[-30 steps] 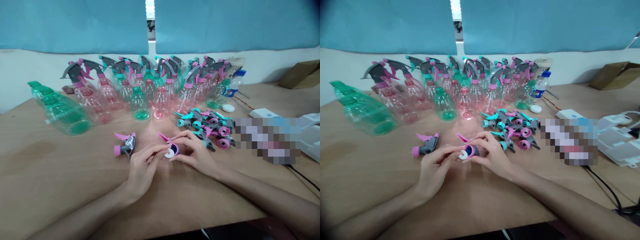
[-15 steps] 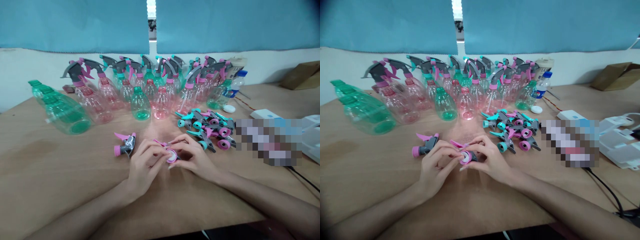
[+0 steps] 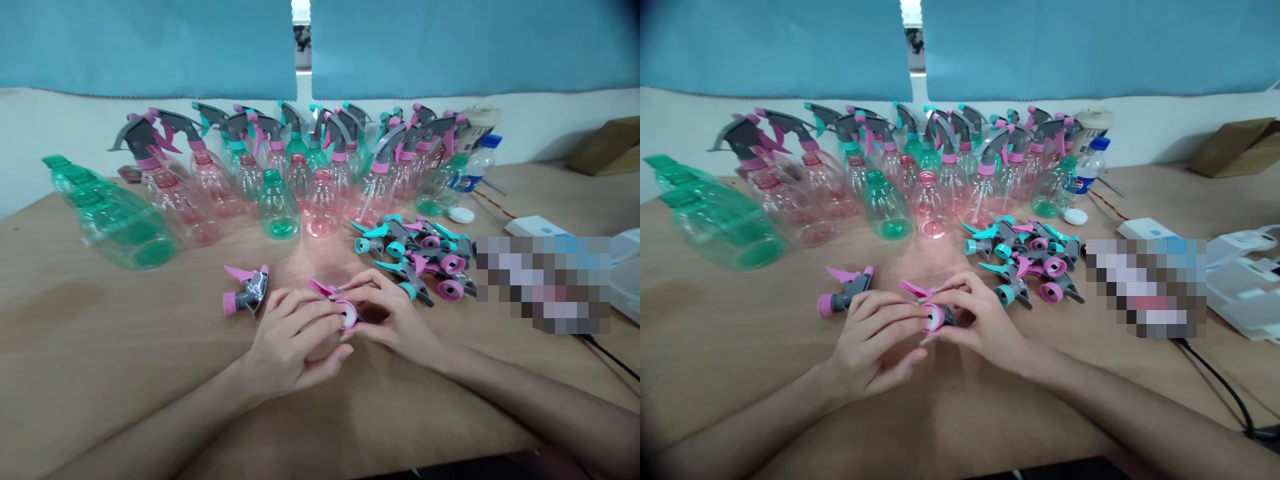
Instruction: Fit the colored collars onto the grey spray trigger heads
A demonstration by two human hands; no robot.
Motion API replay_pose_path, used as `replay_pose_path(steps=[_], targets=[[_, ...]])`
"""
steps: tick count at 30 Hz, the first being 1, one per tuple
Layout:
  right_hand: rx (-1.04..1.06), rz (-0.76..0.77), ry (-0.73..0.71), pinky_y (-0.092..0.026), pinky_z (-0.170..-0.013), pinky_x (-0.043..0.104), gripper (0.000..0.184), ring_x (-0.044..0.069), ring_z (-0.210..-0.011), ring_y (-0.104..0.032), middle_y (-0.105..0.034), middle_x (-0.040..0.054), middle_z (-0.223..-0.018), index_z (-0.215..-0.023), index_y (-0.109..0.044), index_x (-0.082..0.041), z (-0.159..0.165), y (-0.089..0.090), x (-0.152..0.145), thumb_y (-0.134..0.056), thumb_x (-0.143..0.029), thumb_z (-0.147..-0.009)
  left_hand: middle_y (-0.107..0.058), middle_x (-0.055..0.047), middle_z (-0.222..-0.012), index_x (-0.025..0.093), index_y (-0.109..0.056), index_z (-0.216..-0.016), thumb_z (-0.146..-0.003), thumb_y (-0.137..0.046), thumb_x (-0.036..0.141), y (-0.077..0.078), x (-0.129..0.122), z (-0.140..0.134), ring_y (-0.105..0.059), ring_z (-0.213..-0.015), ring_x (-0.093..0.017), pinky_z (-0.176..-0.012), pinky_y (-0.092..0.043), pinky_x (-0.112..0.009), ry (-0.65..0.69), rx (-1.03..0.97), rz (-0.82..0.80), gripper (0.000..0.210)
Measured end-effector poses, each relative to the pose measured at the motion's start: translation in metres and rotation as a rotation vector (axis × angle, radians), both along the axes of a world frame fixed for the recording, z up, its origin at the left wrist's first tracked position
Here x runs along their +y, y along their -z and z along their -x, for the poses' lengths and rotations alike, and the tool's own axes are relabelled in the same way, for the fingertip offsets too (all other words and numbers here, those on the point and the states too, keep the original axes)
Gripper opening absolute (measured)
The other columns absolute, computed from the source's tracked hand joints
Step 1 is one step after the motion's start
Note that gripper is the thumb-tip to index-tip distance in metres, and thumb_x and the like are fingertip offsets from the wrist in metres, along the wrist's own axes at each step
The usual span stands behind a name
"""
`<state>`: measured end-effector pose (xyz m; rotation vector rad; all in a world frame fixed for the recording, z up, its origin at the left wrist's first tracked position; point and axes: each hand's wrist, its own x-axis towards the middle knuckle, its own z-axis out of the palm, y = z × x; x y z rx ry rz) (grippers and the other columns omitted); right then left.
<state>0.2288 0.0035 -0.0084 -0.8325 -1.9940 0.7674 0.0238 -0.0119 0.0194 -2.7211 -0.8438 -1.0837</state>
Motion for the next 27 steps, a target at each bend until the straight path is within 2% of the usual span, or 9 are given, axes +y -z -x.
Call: replay_pose_path(steps=[7, 16, 23, 27], targets=[[0.02, 0.006, 0.026, -0.054, -0.07, 0.032, 0.023, 0.019, -0.092, -0.057, -0.056, 0.0051, -0.1, -0.1, -0.065, -0.026, 0.0016, -0.0036, -0.0019, -0.068, -0.034, -0.079, -0.071, -0.003, -0.101, 0.024, -0.061, -0.098, -0.081, -0.058, 0.031, 0.0028, -0.0011, 0.0004, -0.06, -0.088, -0.021, -0.078, -0.037, -0.036, 0.027, 0.026, 0.044, 0.019], [0.033, 0.039, 0.012, -0.055, -0.066, 0.029, 0.023, 0.018, -0.089, -0.058, -0.054, 0.0048, -0.099, -0.101, -0.064, -0.025, 0.0016, -0.0022, -0.0025, -0.068, -0.033, -0.079, -0.071, -0.003, -0.099, 0.022, -0.061, -0.096, -0.079, -0.063, 0.032, 0.0026, -0.0014, -0.0017, -0.059, -0.089, -0.021, -0.077, -0.038, -0.035, 0.03, 0.005, 0.067, 0.019], [0.05, 0.042, 0.023, -0.054, -0.064, 0.027, 0.022, 0.019, -0.093, -0.056, -0.054, 0.005, -0.097, -0.098, -0.065, -0.025, 0.0021, -0.0038, -0.0023, -0.068, -0.035, -0.079, -0.07, -0.002, -0.098, 0.022, -0.062, -0.095, -0.079, -0.063, 0.024, 0.002, -0.0018, -0.0029, -0.058, -0.088, -0.02, -0.076, -0.037, -0.034, -0.01, 0.01, 0.057, 0.017], [0.039, 0.058, 0.021, -0.054, -0.066, 0.028, 0.02, 0.018, -0.09, -0.057, -0.054, 0.0048, -0.099, -0.099, -0.065, -0.025, 0.0013, -0.0036, -0.0031, -0.067, -0.033, -0.081, -0.066, -0.005, -0.096, 0.024, -0.063, -0.094, -0.082, -0.061, 0.027, -0.0007, 0.0005, -0.0028, -0.056, -0.087, -0.02, -0.075, -0.038, -0.034, -0.066, -0.023, -0.002, 0.013]])
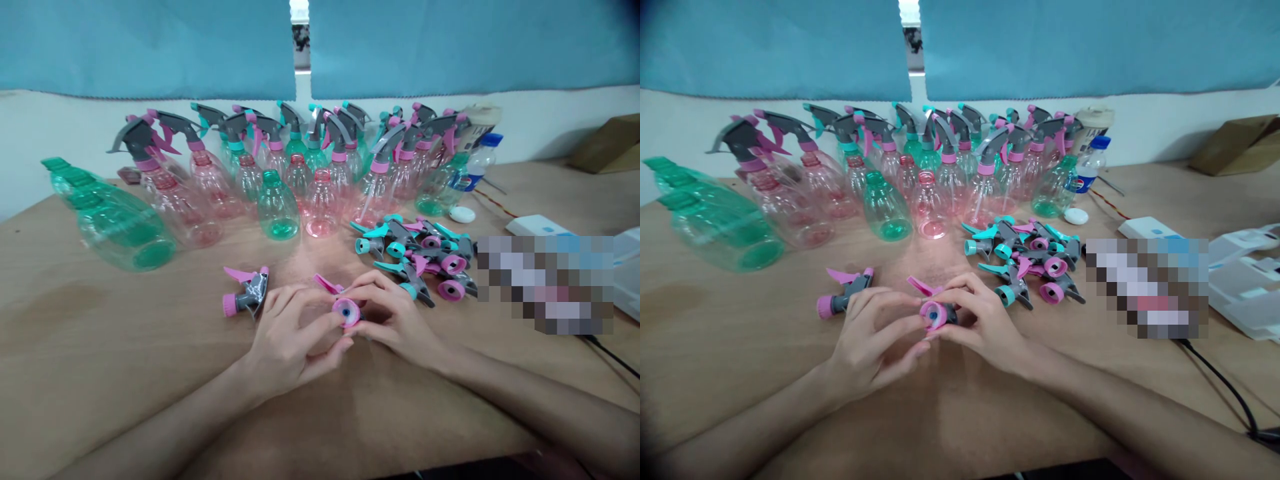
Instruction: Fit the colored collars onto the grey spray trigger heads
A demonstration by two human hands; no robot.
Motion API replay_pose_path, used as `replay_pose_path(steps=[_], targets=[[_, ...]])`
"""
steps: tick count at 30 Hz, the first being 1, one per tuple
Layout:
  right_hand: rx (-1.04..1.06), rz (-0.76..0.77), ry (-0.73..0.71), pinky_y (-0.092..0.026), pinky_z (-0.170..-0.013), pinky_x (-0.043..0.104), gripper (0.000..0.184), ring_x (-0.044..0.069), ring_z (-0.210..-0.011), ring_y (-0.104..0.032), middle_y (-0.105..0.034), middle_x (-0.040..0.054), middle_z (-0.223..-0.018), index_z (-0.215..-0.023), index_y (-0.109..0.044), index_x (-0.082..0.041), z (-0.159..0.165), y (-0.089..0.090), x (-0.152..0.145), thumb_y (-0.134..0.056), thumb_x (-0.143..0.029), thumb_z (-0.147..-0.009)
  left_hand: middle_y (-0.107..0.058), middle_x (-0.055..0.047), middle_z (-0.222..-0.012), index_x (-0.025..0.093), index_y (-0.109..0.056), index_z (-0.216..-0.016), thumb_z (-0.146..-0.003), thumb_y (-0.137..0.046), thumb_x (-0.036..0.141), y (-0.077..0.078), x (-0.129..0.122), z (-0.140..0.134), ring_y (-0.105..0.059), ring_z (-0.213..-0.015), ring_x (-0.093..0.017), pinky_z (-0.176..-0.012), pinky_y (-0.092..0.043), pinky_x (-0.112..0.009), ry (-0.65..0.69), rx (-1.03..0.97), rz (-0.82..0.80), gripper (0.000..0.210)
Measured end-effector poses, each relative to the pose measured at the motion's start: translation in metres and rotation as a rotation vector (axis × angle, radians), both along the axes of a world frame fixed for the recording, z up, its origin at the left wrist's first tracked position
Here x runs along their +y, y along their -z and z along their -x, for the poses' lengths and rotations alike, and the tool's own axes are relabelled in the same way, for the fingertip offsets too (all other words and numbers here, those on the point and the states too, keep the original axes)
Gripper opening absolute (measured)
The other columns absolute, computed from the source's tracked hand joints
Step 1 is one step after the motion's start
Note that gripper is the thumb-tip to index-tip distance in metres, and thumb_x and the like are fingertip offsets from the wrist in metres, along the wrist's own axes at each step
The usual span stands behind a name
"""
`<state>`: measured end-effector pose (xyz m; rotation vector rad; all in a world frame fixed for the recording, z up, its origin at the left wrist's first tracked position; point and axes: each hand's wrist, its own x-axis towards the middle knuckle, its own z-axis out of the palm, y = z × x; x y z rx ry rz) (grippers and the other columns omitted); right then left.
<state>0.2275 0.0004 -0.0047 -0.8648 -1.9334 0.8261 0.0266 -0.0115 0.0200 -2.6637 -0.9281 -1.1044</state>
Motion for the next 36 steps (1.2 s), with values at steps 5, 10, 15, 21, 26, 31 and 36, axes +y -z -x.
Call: replay_pose_path(steps=[5, 10, 15, 21, 26, 31, 36], targets=[[0.0, -0.012, -0.008, -0.053, -0.065, 0.028, 0.024, 0.018, -0.089, -0.056, -0.053, 0.0047, -0.098, -0.101, -0.064, -0.024, 0.0, 0.001, 0.0, -0.069, -0.033, -0.079, -0.061, -0.007, -0.097, 0.022, -0.064, -0.094, -0.086, -0.056, 0.031, 0.0, 0.003, 0.001, -0.054, -0.087, -0.021, -0.074, -0.038, -0.035, -0.017, -0.032, -0.017, 0.015], [0.01, 0.009, -0.007, -0.053, -0.067, 0.028, 0.022, 0.017, -0.088, -0.056, -0.052, 0.0043, -0.099, -0.098, -0.063, -0.024, 0.001, 0.0, 0.001, -0.069, -0.031, -0.079, -0.057, -0.01, -0.105, 0.019, -0.06, -0.11, -0.087, -0.055, 0.031, 0.007, 0.002, 0.001, -0.052, -0.095, -0.022, -0.082, -0.043, -0.038, 0.078, -0.03, 0.122, 0.027], [-0.026, -0.051, -0.01, -0.051, -0.076, 0.031, 0.021, 0.018, -0.093, -0.056, -0.054, 0.005, -0.1, -0.099, -0.064, -0.022, 0.001, 0.0, 0.001, -0.068, -0.029, -0.08, -0.055, -0.008, -0.106, 0.019, -0.061, -0.103, -0.086, -0.056, 0.024, 0.009, 0.001, 0.0, -0.051, -0.097, -0.021, -0.084, -0.044, -0.037, 0.156, -0.059, 0.189, 0.019], [-0.035, 0.037, 0.036, -0.05, -0.065, 0.027, 0.018, 0.015, -0.083, -0.057, -0.052, 0.0039, -0.098, -0.097, -0.064, -0.023, 0.0, 0.0, 0.002, -0.067, -0.03, -0.08, -0.053, -0.008, -0.104, 0.021, -0.062, -0.105, -0.088, -0.054, 0.028, 0.006, 0.001, -0.002, -0.05, -0.097, -0.021, -0.081, -0.047, -0.036, -0.006, -0.117, 0.259, 0.019], [-0.041, 0.008, 0.039, -0.051, -0.07, 0.027, 0.017, 0.017, -0.091, -0.056, -0.052, 0.0041, -0.099, -0.098, -0.063, -0.024, 0.0, 0.001, 0.002, -0.065, -0.028, -0.082, -0.056, -0.007, -0.102, 0.021, -0.061, -0.11, -0.089, -0.054, 0.029, 0.006, -0.001, -0.004, -0.053, -0.094, -0.019, -0.08, -0.049, -0.034, 0.029, -0.122, 0.329, 0.024], [-0.023, -0.006, 0.038, -0.05, -0.088, 0.035, 0.021, 0.02, -0.103, -0.055, -0.054, 0.0048, -0.104, -0.1, -0.063, -0.025, 0.003, 0.003, 0.003, -0.068, -0.031, -0.08, -0.056, -0.006, -0.097, 0.018, -0.061, -0.104, -0.093, -0.047, 0.024, 0.008, -0.005, -0.003, -0.055, -0.091, -0.017, -0.081, -0.05, -0.032, 0.038, -0.236, 0.296, 0.019], [0.091, 0.149, 0.025, -0.053, -0.089, 0.036, 0.02, 0.02, -0.104, -0.058, -0.052, 0.0054, -0.112, -0.099, -0.062, -0.025, 0.011, 0.002, 0.004, -0.065, -0.035, -0.082, -0.058, -0.006, -0.094, 0.017, -0.061, -0.098, -0.094, -0.044, 0.02, 0.003, -0.007, 0.001, -0.056, -0.086, -0.015, -0.078, -0.05, -0.031, 0.07, -0.254, 0.184, 0.018]])
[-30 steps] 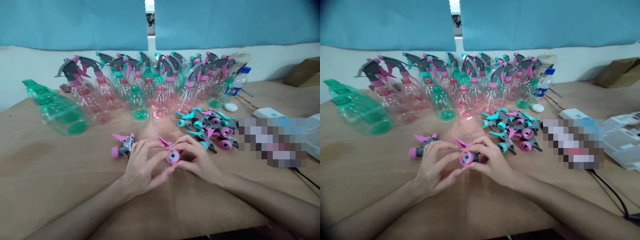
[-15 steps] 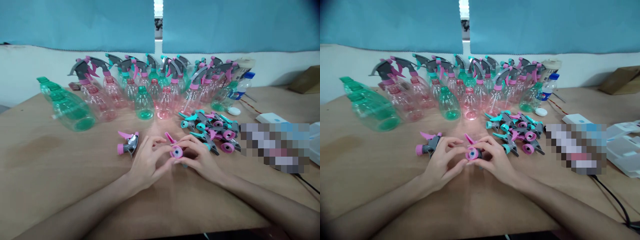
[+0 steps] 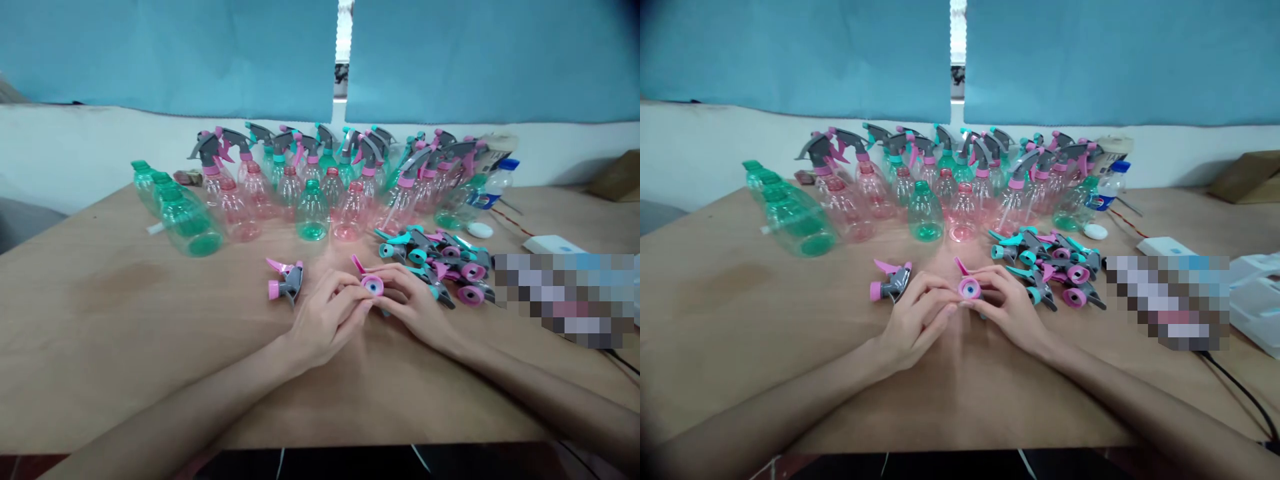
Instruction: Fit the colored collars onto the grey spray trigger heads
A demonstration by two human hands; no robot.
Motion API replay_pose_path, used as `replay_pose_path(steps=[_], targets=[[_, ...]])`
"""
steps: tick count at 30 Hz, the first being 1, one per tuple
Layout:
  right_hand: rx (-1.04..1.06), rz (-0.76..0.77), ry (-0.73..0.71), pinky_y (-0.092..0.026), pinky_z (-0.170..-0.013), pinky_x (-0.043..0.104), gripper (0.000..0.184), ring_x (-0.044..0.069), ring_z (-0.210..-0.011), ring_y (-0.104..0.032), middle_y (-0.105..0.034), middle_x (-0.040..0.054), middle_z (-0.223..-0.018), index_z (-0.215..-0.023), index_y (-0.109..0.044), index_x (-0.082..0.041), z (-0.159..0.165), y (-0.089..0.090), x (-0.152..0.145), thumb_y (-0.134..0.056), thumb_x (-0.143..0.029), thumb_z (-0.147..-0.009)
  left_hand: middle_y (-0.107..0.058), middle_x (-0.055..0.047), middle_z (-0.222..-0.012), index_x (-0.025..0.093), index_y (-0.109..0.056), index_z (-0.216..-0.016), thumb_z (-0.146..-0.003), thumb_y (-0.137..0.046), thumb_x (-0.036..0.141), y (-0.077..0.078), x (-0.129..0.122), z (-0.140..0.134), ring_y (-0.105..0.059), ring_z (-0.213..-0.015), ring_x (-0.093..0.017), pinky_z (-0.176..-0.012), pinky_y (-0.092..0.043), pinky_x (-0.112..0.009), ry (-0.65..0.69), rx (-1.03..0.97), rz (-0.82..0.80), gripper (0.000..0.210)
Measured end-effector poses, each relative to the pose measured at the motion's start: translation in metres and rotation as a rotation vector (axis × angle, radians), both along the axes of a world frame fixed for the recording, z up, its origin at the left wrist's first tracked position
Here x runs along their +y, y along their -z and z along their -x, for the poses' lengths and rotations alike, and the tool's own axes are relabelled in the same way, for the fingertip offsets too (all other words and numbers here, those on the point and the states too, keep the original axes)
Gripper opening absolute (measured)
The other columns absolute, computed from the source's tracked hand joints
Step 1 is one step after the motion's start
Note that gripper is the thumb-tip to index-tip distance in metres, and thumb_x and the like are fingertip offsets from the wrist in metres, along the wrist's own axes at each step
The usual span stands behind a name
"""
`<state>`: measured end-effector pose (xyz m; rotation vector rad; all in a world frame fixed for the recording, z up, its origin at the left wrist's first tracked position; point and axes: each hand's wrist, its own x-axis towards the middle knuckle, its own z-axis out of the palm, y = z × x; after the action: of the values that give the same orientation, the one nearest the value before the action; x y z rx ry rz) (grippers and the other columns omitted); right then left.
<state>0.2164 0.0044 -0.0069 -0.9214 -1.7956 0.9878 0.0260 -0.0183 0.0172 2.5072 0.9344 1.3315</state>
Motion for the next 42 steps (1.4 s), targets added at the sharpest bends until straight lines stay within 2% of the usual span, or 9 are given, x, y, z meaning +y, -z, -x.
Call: replay_pose_path(steps=[6, 13, 16, 18, 21, 24, 31, 37, 42], targets=[[0.01, 0.075, 0.083, -0.052, -0.09, 0.038, 0.027, 0.02, -0.099, -0.063, -0.061, 0.0057, -0.108, -0.099, -0.062, -0.022, 0.022, -0.014, 0.013, -0.065, -0.041, -0.079, -0.063, -0.007, -0.085, 0.011, -0.061, -0.092, -0.095, -0.042, 0.019, -0.005, -0.015, 0.012, -0.059, -0.078, -0.015, -0.071, -0.05, -0.026, 0.126, 0.165, -0.043, 0.02], [-0.133, 0.115, 0.012, -0.051, -0.079, 0.035, 0.037, 0.02, -0.084, -0.064, -0.069, 0.0087, -0.092, -0.092, -0.064, -0.016, 0.065, -0.057, 0.046, -0.064, -0.049, -0.077, -0.061, -0.002, -0.073, 0.015, -0.06, -0.084, -0.095, -0.04, 0.021, 0.003, -0.059, 0.056, -0.055, -0.063, -0.012, -0.058, -0.046, -0.022, 0.104, 0.359, 0.005, 0.023], [-0.223, 0.013, 0.02, -0.05, -0.079, 0.035, 0.038, 0.02, -0.085, -0.064, -0.069, 0.0095, -0.094, -0.094, -0.063, -0.015, 0.09, -0.067, 0.059, -0.062, -0.05, -0.079, -0.061, -0.002, -0.074, 0.016, -0.059, -0.085, -0.095, -0.04, 0.022, 0.001, -0.073, 0.073, -0.055, -0.065, -0.013, -0.06, -0.047, -0.022, 0.068, 0.399, 0.036, 0.023], [-0.376, -0.156, 0.005, -0.048, -0.083, 0.036, 0.036, 0.021, -0.091, -0.062, -0.066, 0.0102, -0.1, -0.097, -0.063, -0.015, 0.107, -0.067, 0.062, -0.059, -0.048, -0.082, -0.062, -0.003, -0.075, 0.016, -0.059, -0.086, -0.095, -0.039, 0.022, 0.0, -0.079, 0.082, -0.056, -0.067, -0.013, -0.062, -0.048, -0.023, 0.038, 0.403, 0.056, 0.022], [-0.643, -0.376, -0.104, -0.042, -0.094, 0.039, 0.033, 0.025, -0.11, -0.054, -0.058, 0.0133, -0.117, -0.103, -0.063, -0.016, 0.128, -0.058, 0.061, -0.065, -0.039, -0.08, -0.062, -0.003, -0.077, 0.017, -0.059, -0.088, -0.095, -0.04, 0.021, -0.003, -0.08, 0.093, -0.057, -0.069, -0.014, -0.062, -0.049, -0.024, -0.033, 0.374, 0.101, 0.021], [-0.74, -0.395, -0.2, -0.041, -0.095, 0.04, 0.033, 0.027, -0.114, -0.052, -0.055, 0.0138, -0.122, -0.112, -0.061, -0.017, 0.138, -0.046, 0.06, -0.067, -0.028, -0.08, -0.063, -0.003, -0.083, 0.018, -0.059, -0.091, -0.094, -0.042, 0.02, -0.005, -0.077, 0.101, -0.059, -0.071, -0.013, -0.064, -0.049, -0.024, -0.124, 0.314, 0.173, 0.017], [-0.793, -0.374, -0.293, -0.046, -0.087, 0.037, 0.044, 0.025, -0.105, -0.057, -0.061, 0.0136, -0.11, -0.121, -0.055, -0.015, 0.126, -0.038, 0.073, -0.052, -0.046, -0.089, -0.059, 0.0, -0.081, 0.02, -0.058, -0.096, -0.093, -0.043, 0.021, -0.012, -0.062, 0.114, -0.058, -0.067, -0.012, -0.066, -0.049, -0.024, -0.286, 0.244, 0.26, 0.015], [-0.793, -0.37, -0.312, -0.046, -0.09, 0.039, 0.046, 0.025, -0.107, -0.057, -0.058, 0.0121, -0.119, -0.123, -0.053, -0.019, 0.1, -0.055, 0.06, -0.053, -0.048, -0.088, -0.061, 0.002, -0.08, 0.021, -0.059, -0.095, -0.092, -0.047, 0.023, -0.016, -0.045, 0.116, -0.057, -0.064, -0.011, -0.059, -0.048, -0.022, -0.314, 0.171, 0.314, 0.013], [-0.842, -0.332, -0.355, -0.045, -0.092, 0.041, 0.042, 0.026, -0.111, -0.057, -0.059, 0.0099, -0.123, -0.121, -0.056, -0.022, 0.058, -0.075, 0.041, -0.055, -0.046, -0.087, -0.063, 0.001, -0.083, 0.021, -0.059, -0.093, -0.092, -0.046, 0.025, -0.021, -0.029, 0.1, -0.059, -0.067, -0.012, -0.061, -0.048, -0.024, -0.265, 0.177, 0.348, 0.014]])
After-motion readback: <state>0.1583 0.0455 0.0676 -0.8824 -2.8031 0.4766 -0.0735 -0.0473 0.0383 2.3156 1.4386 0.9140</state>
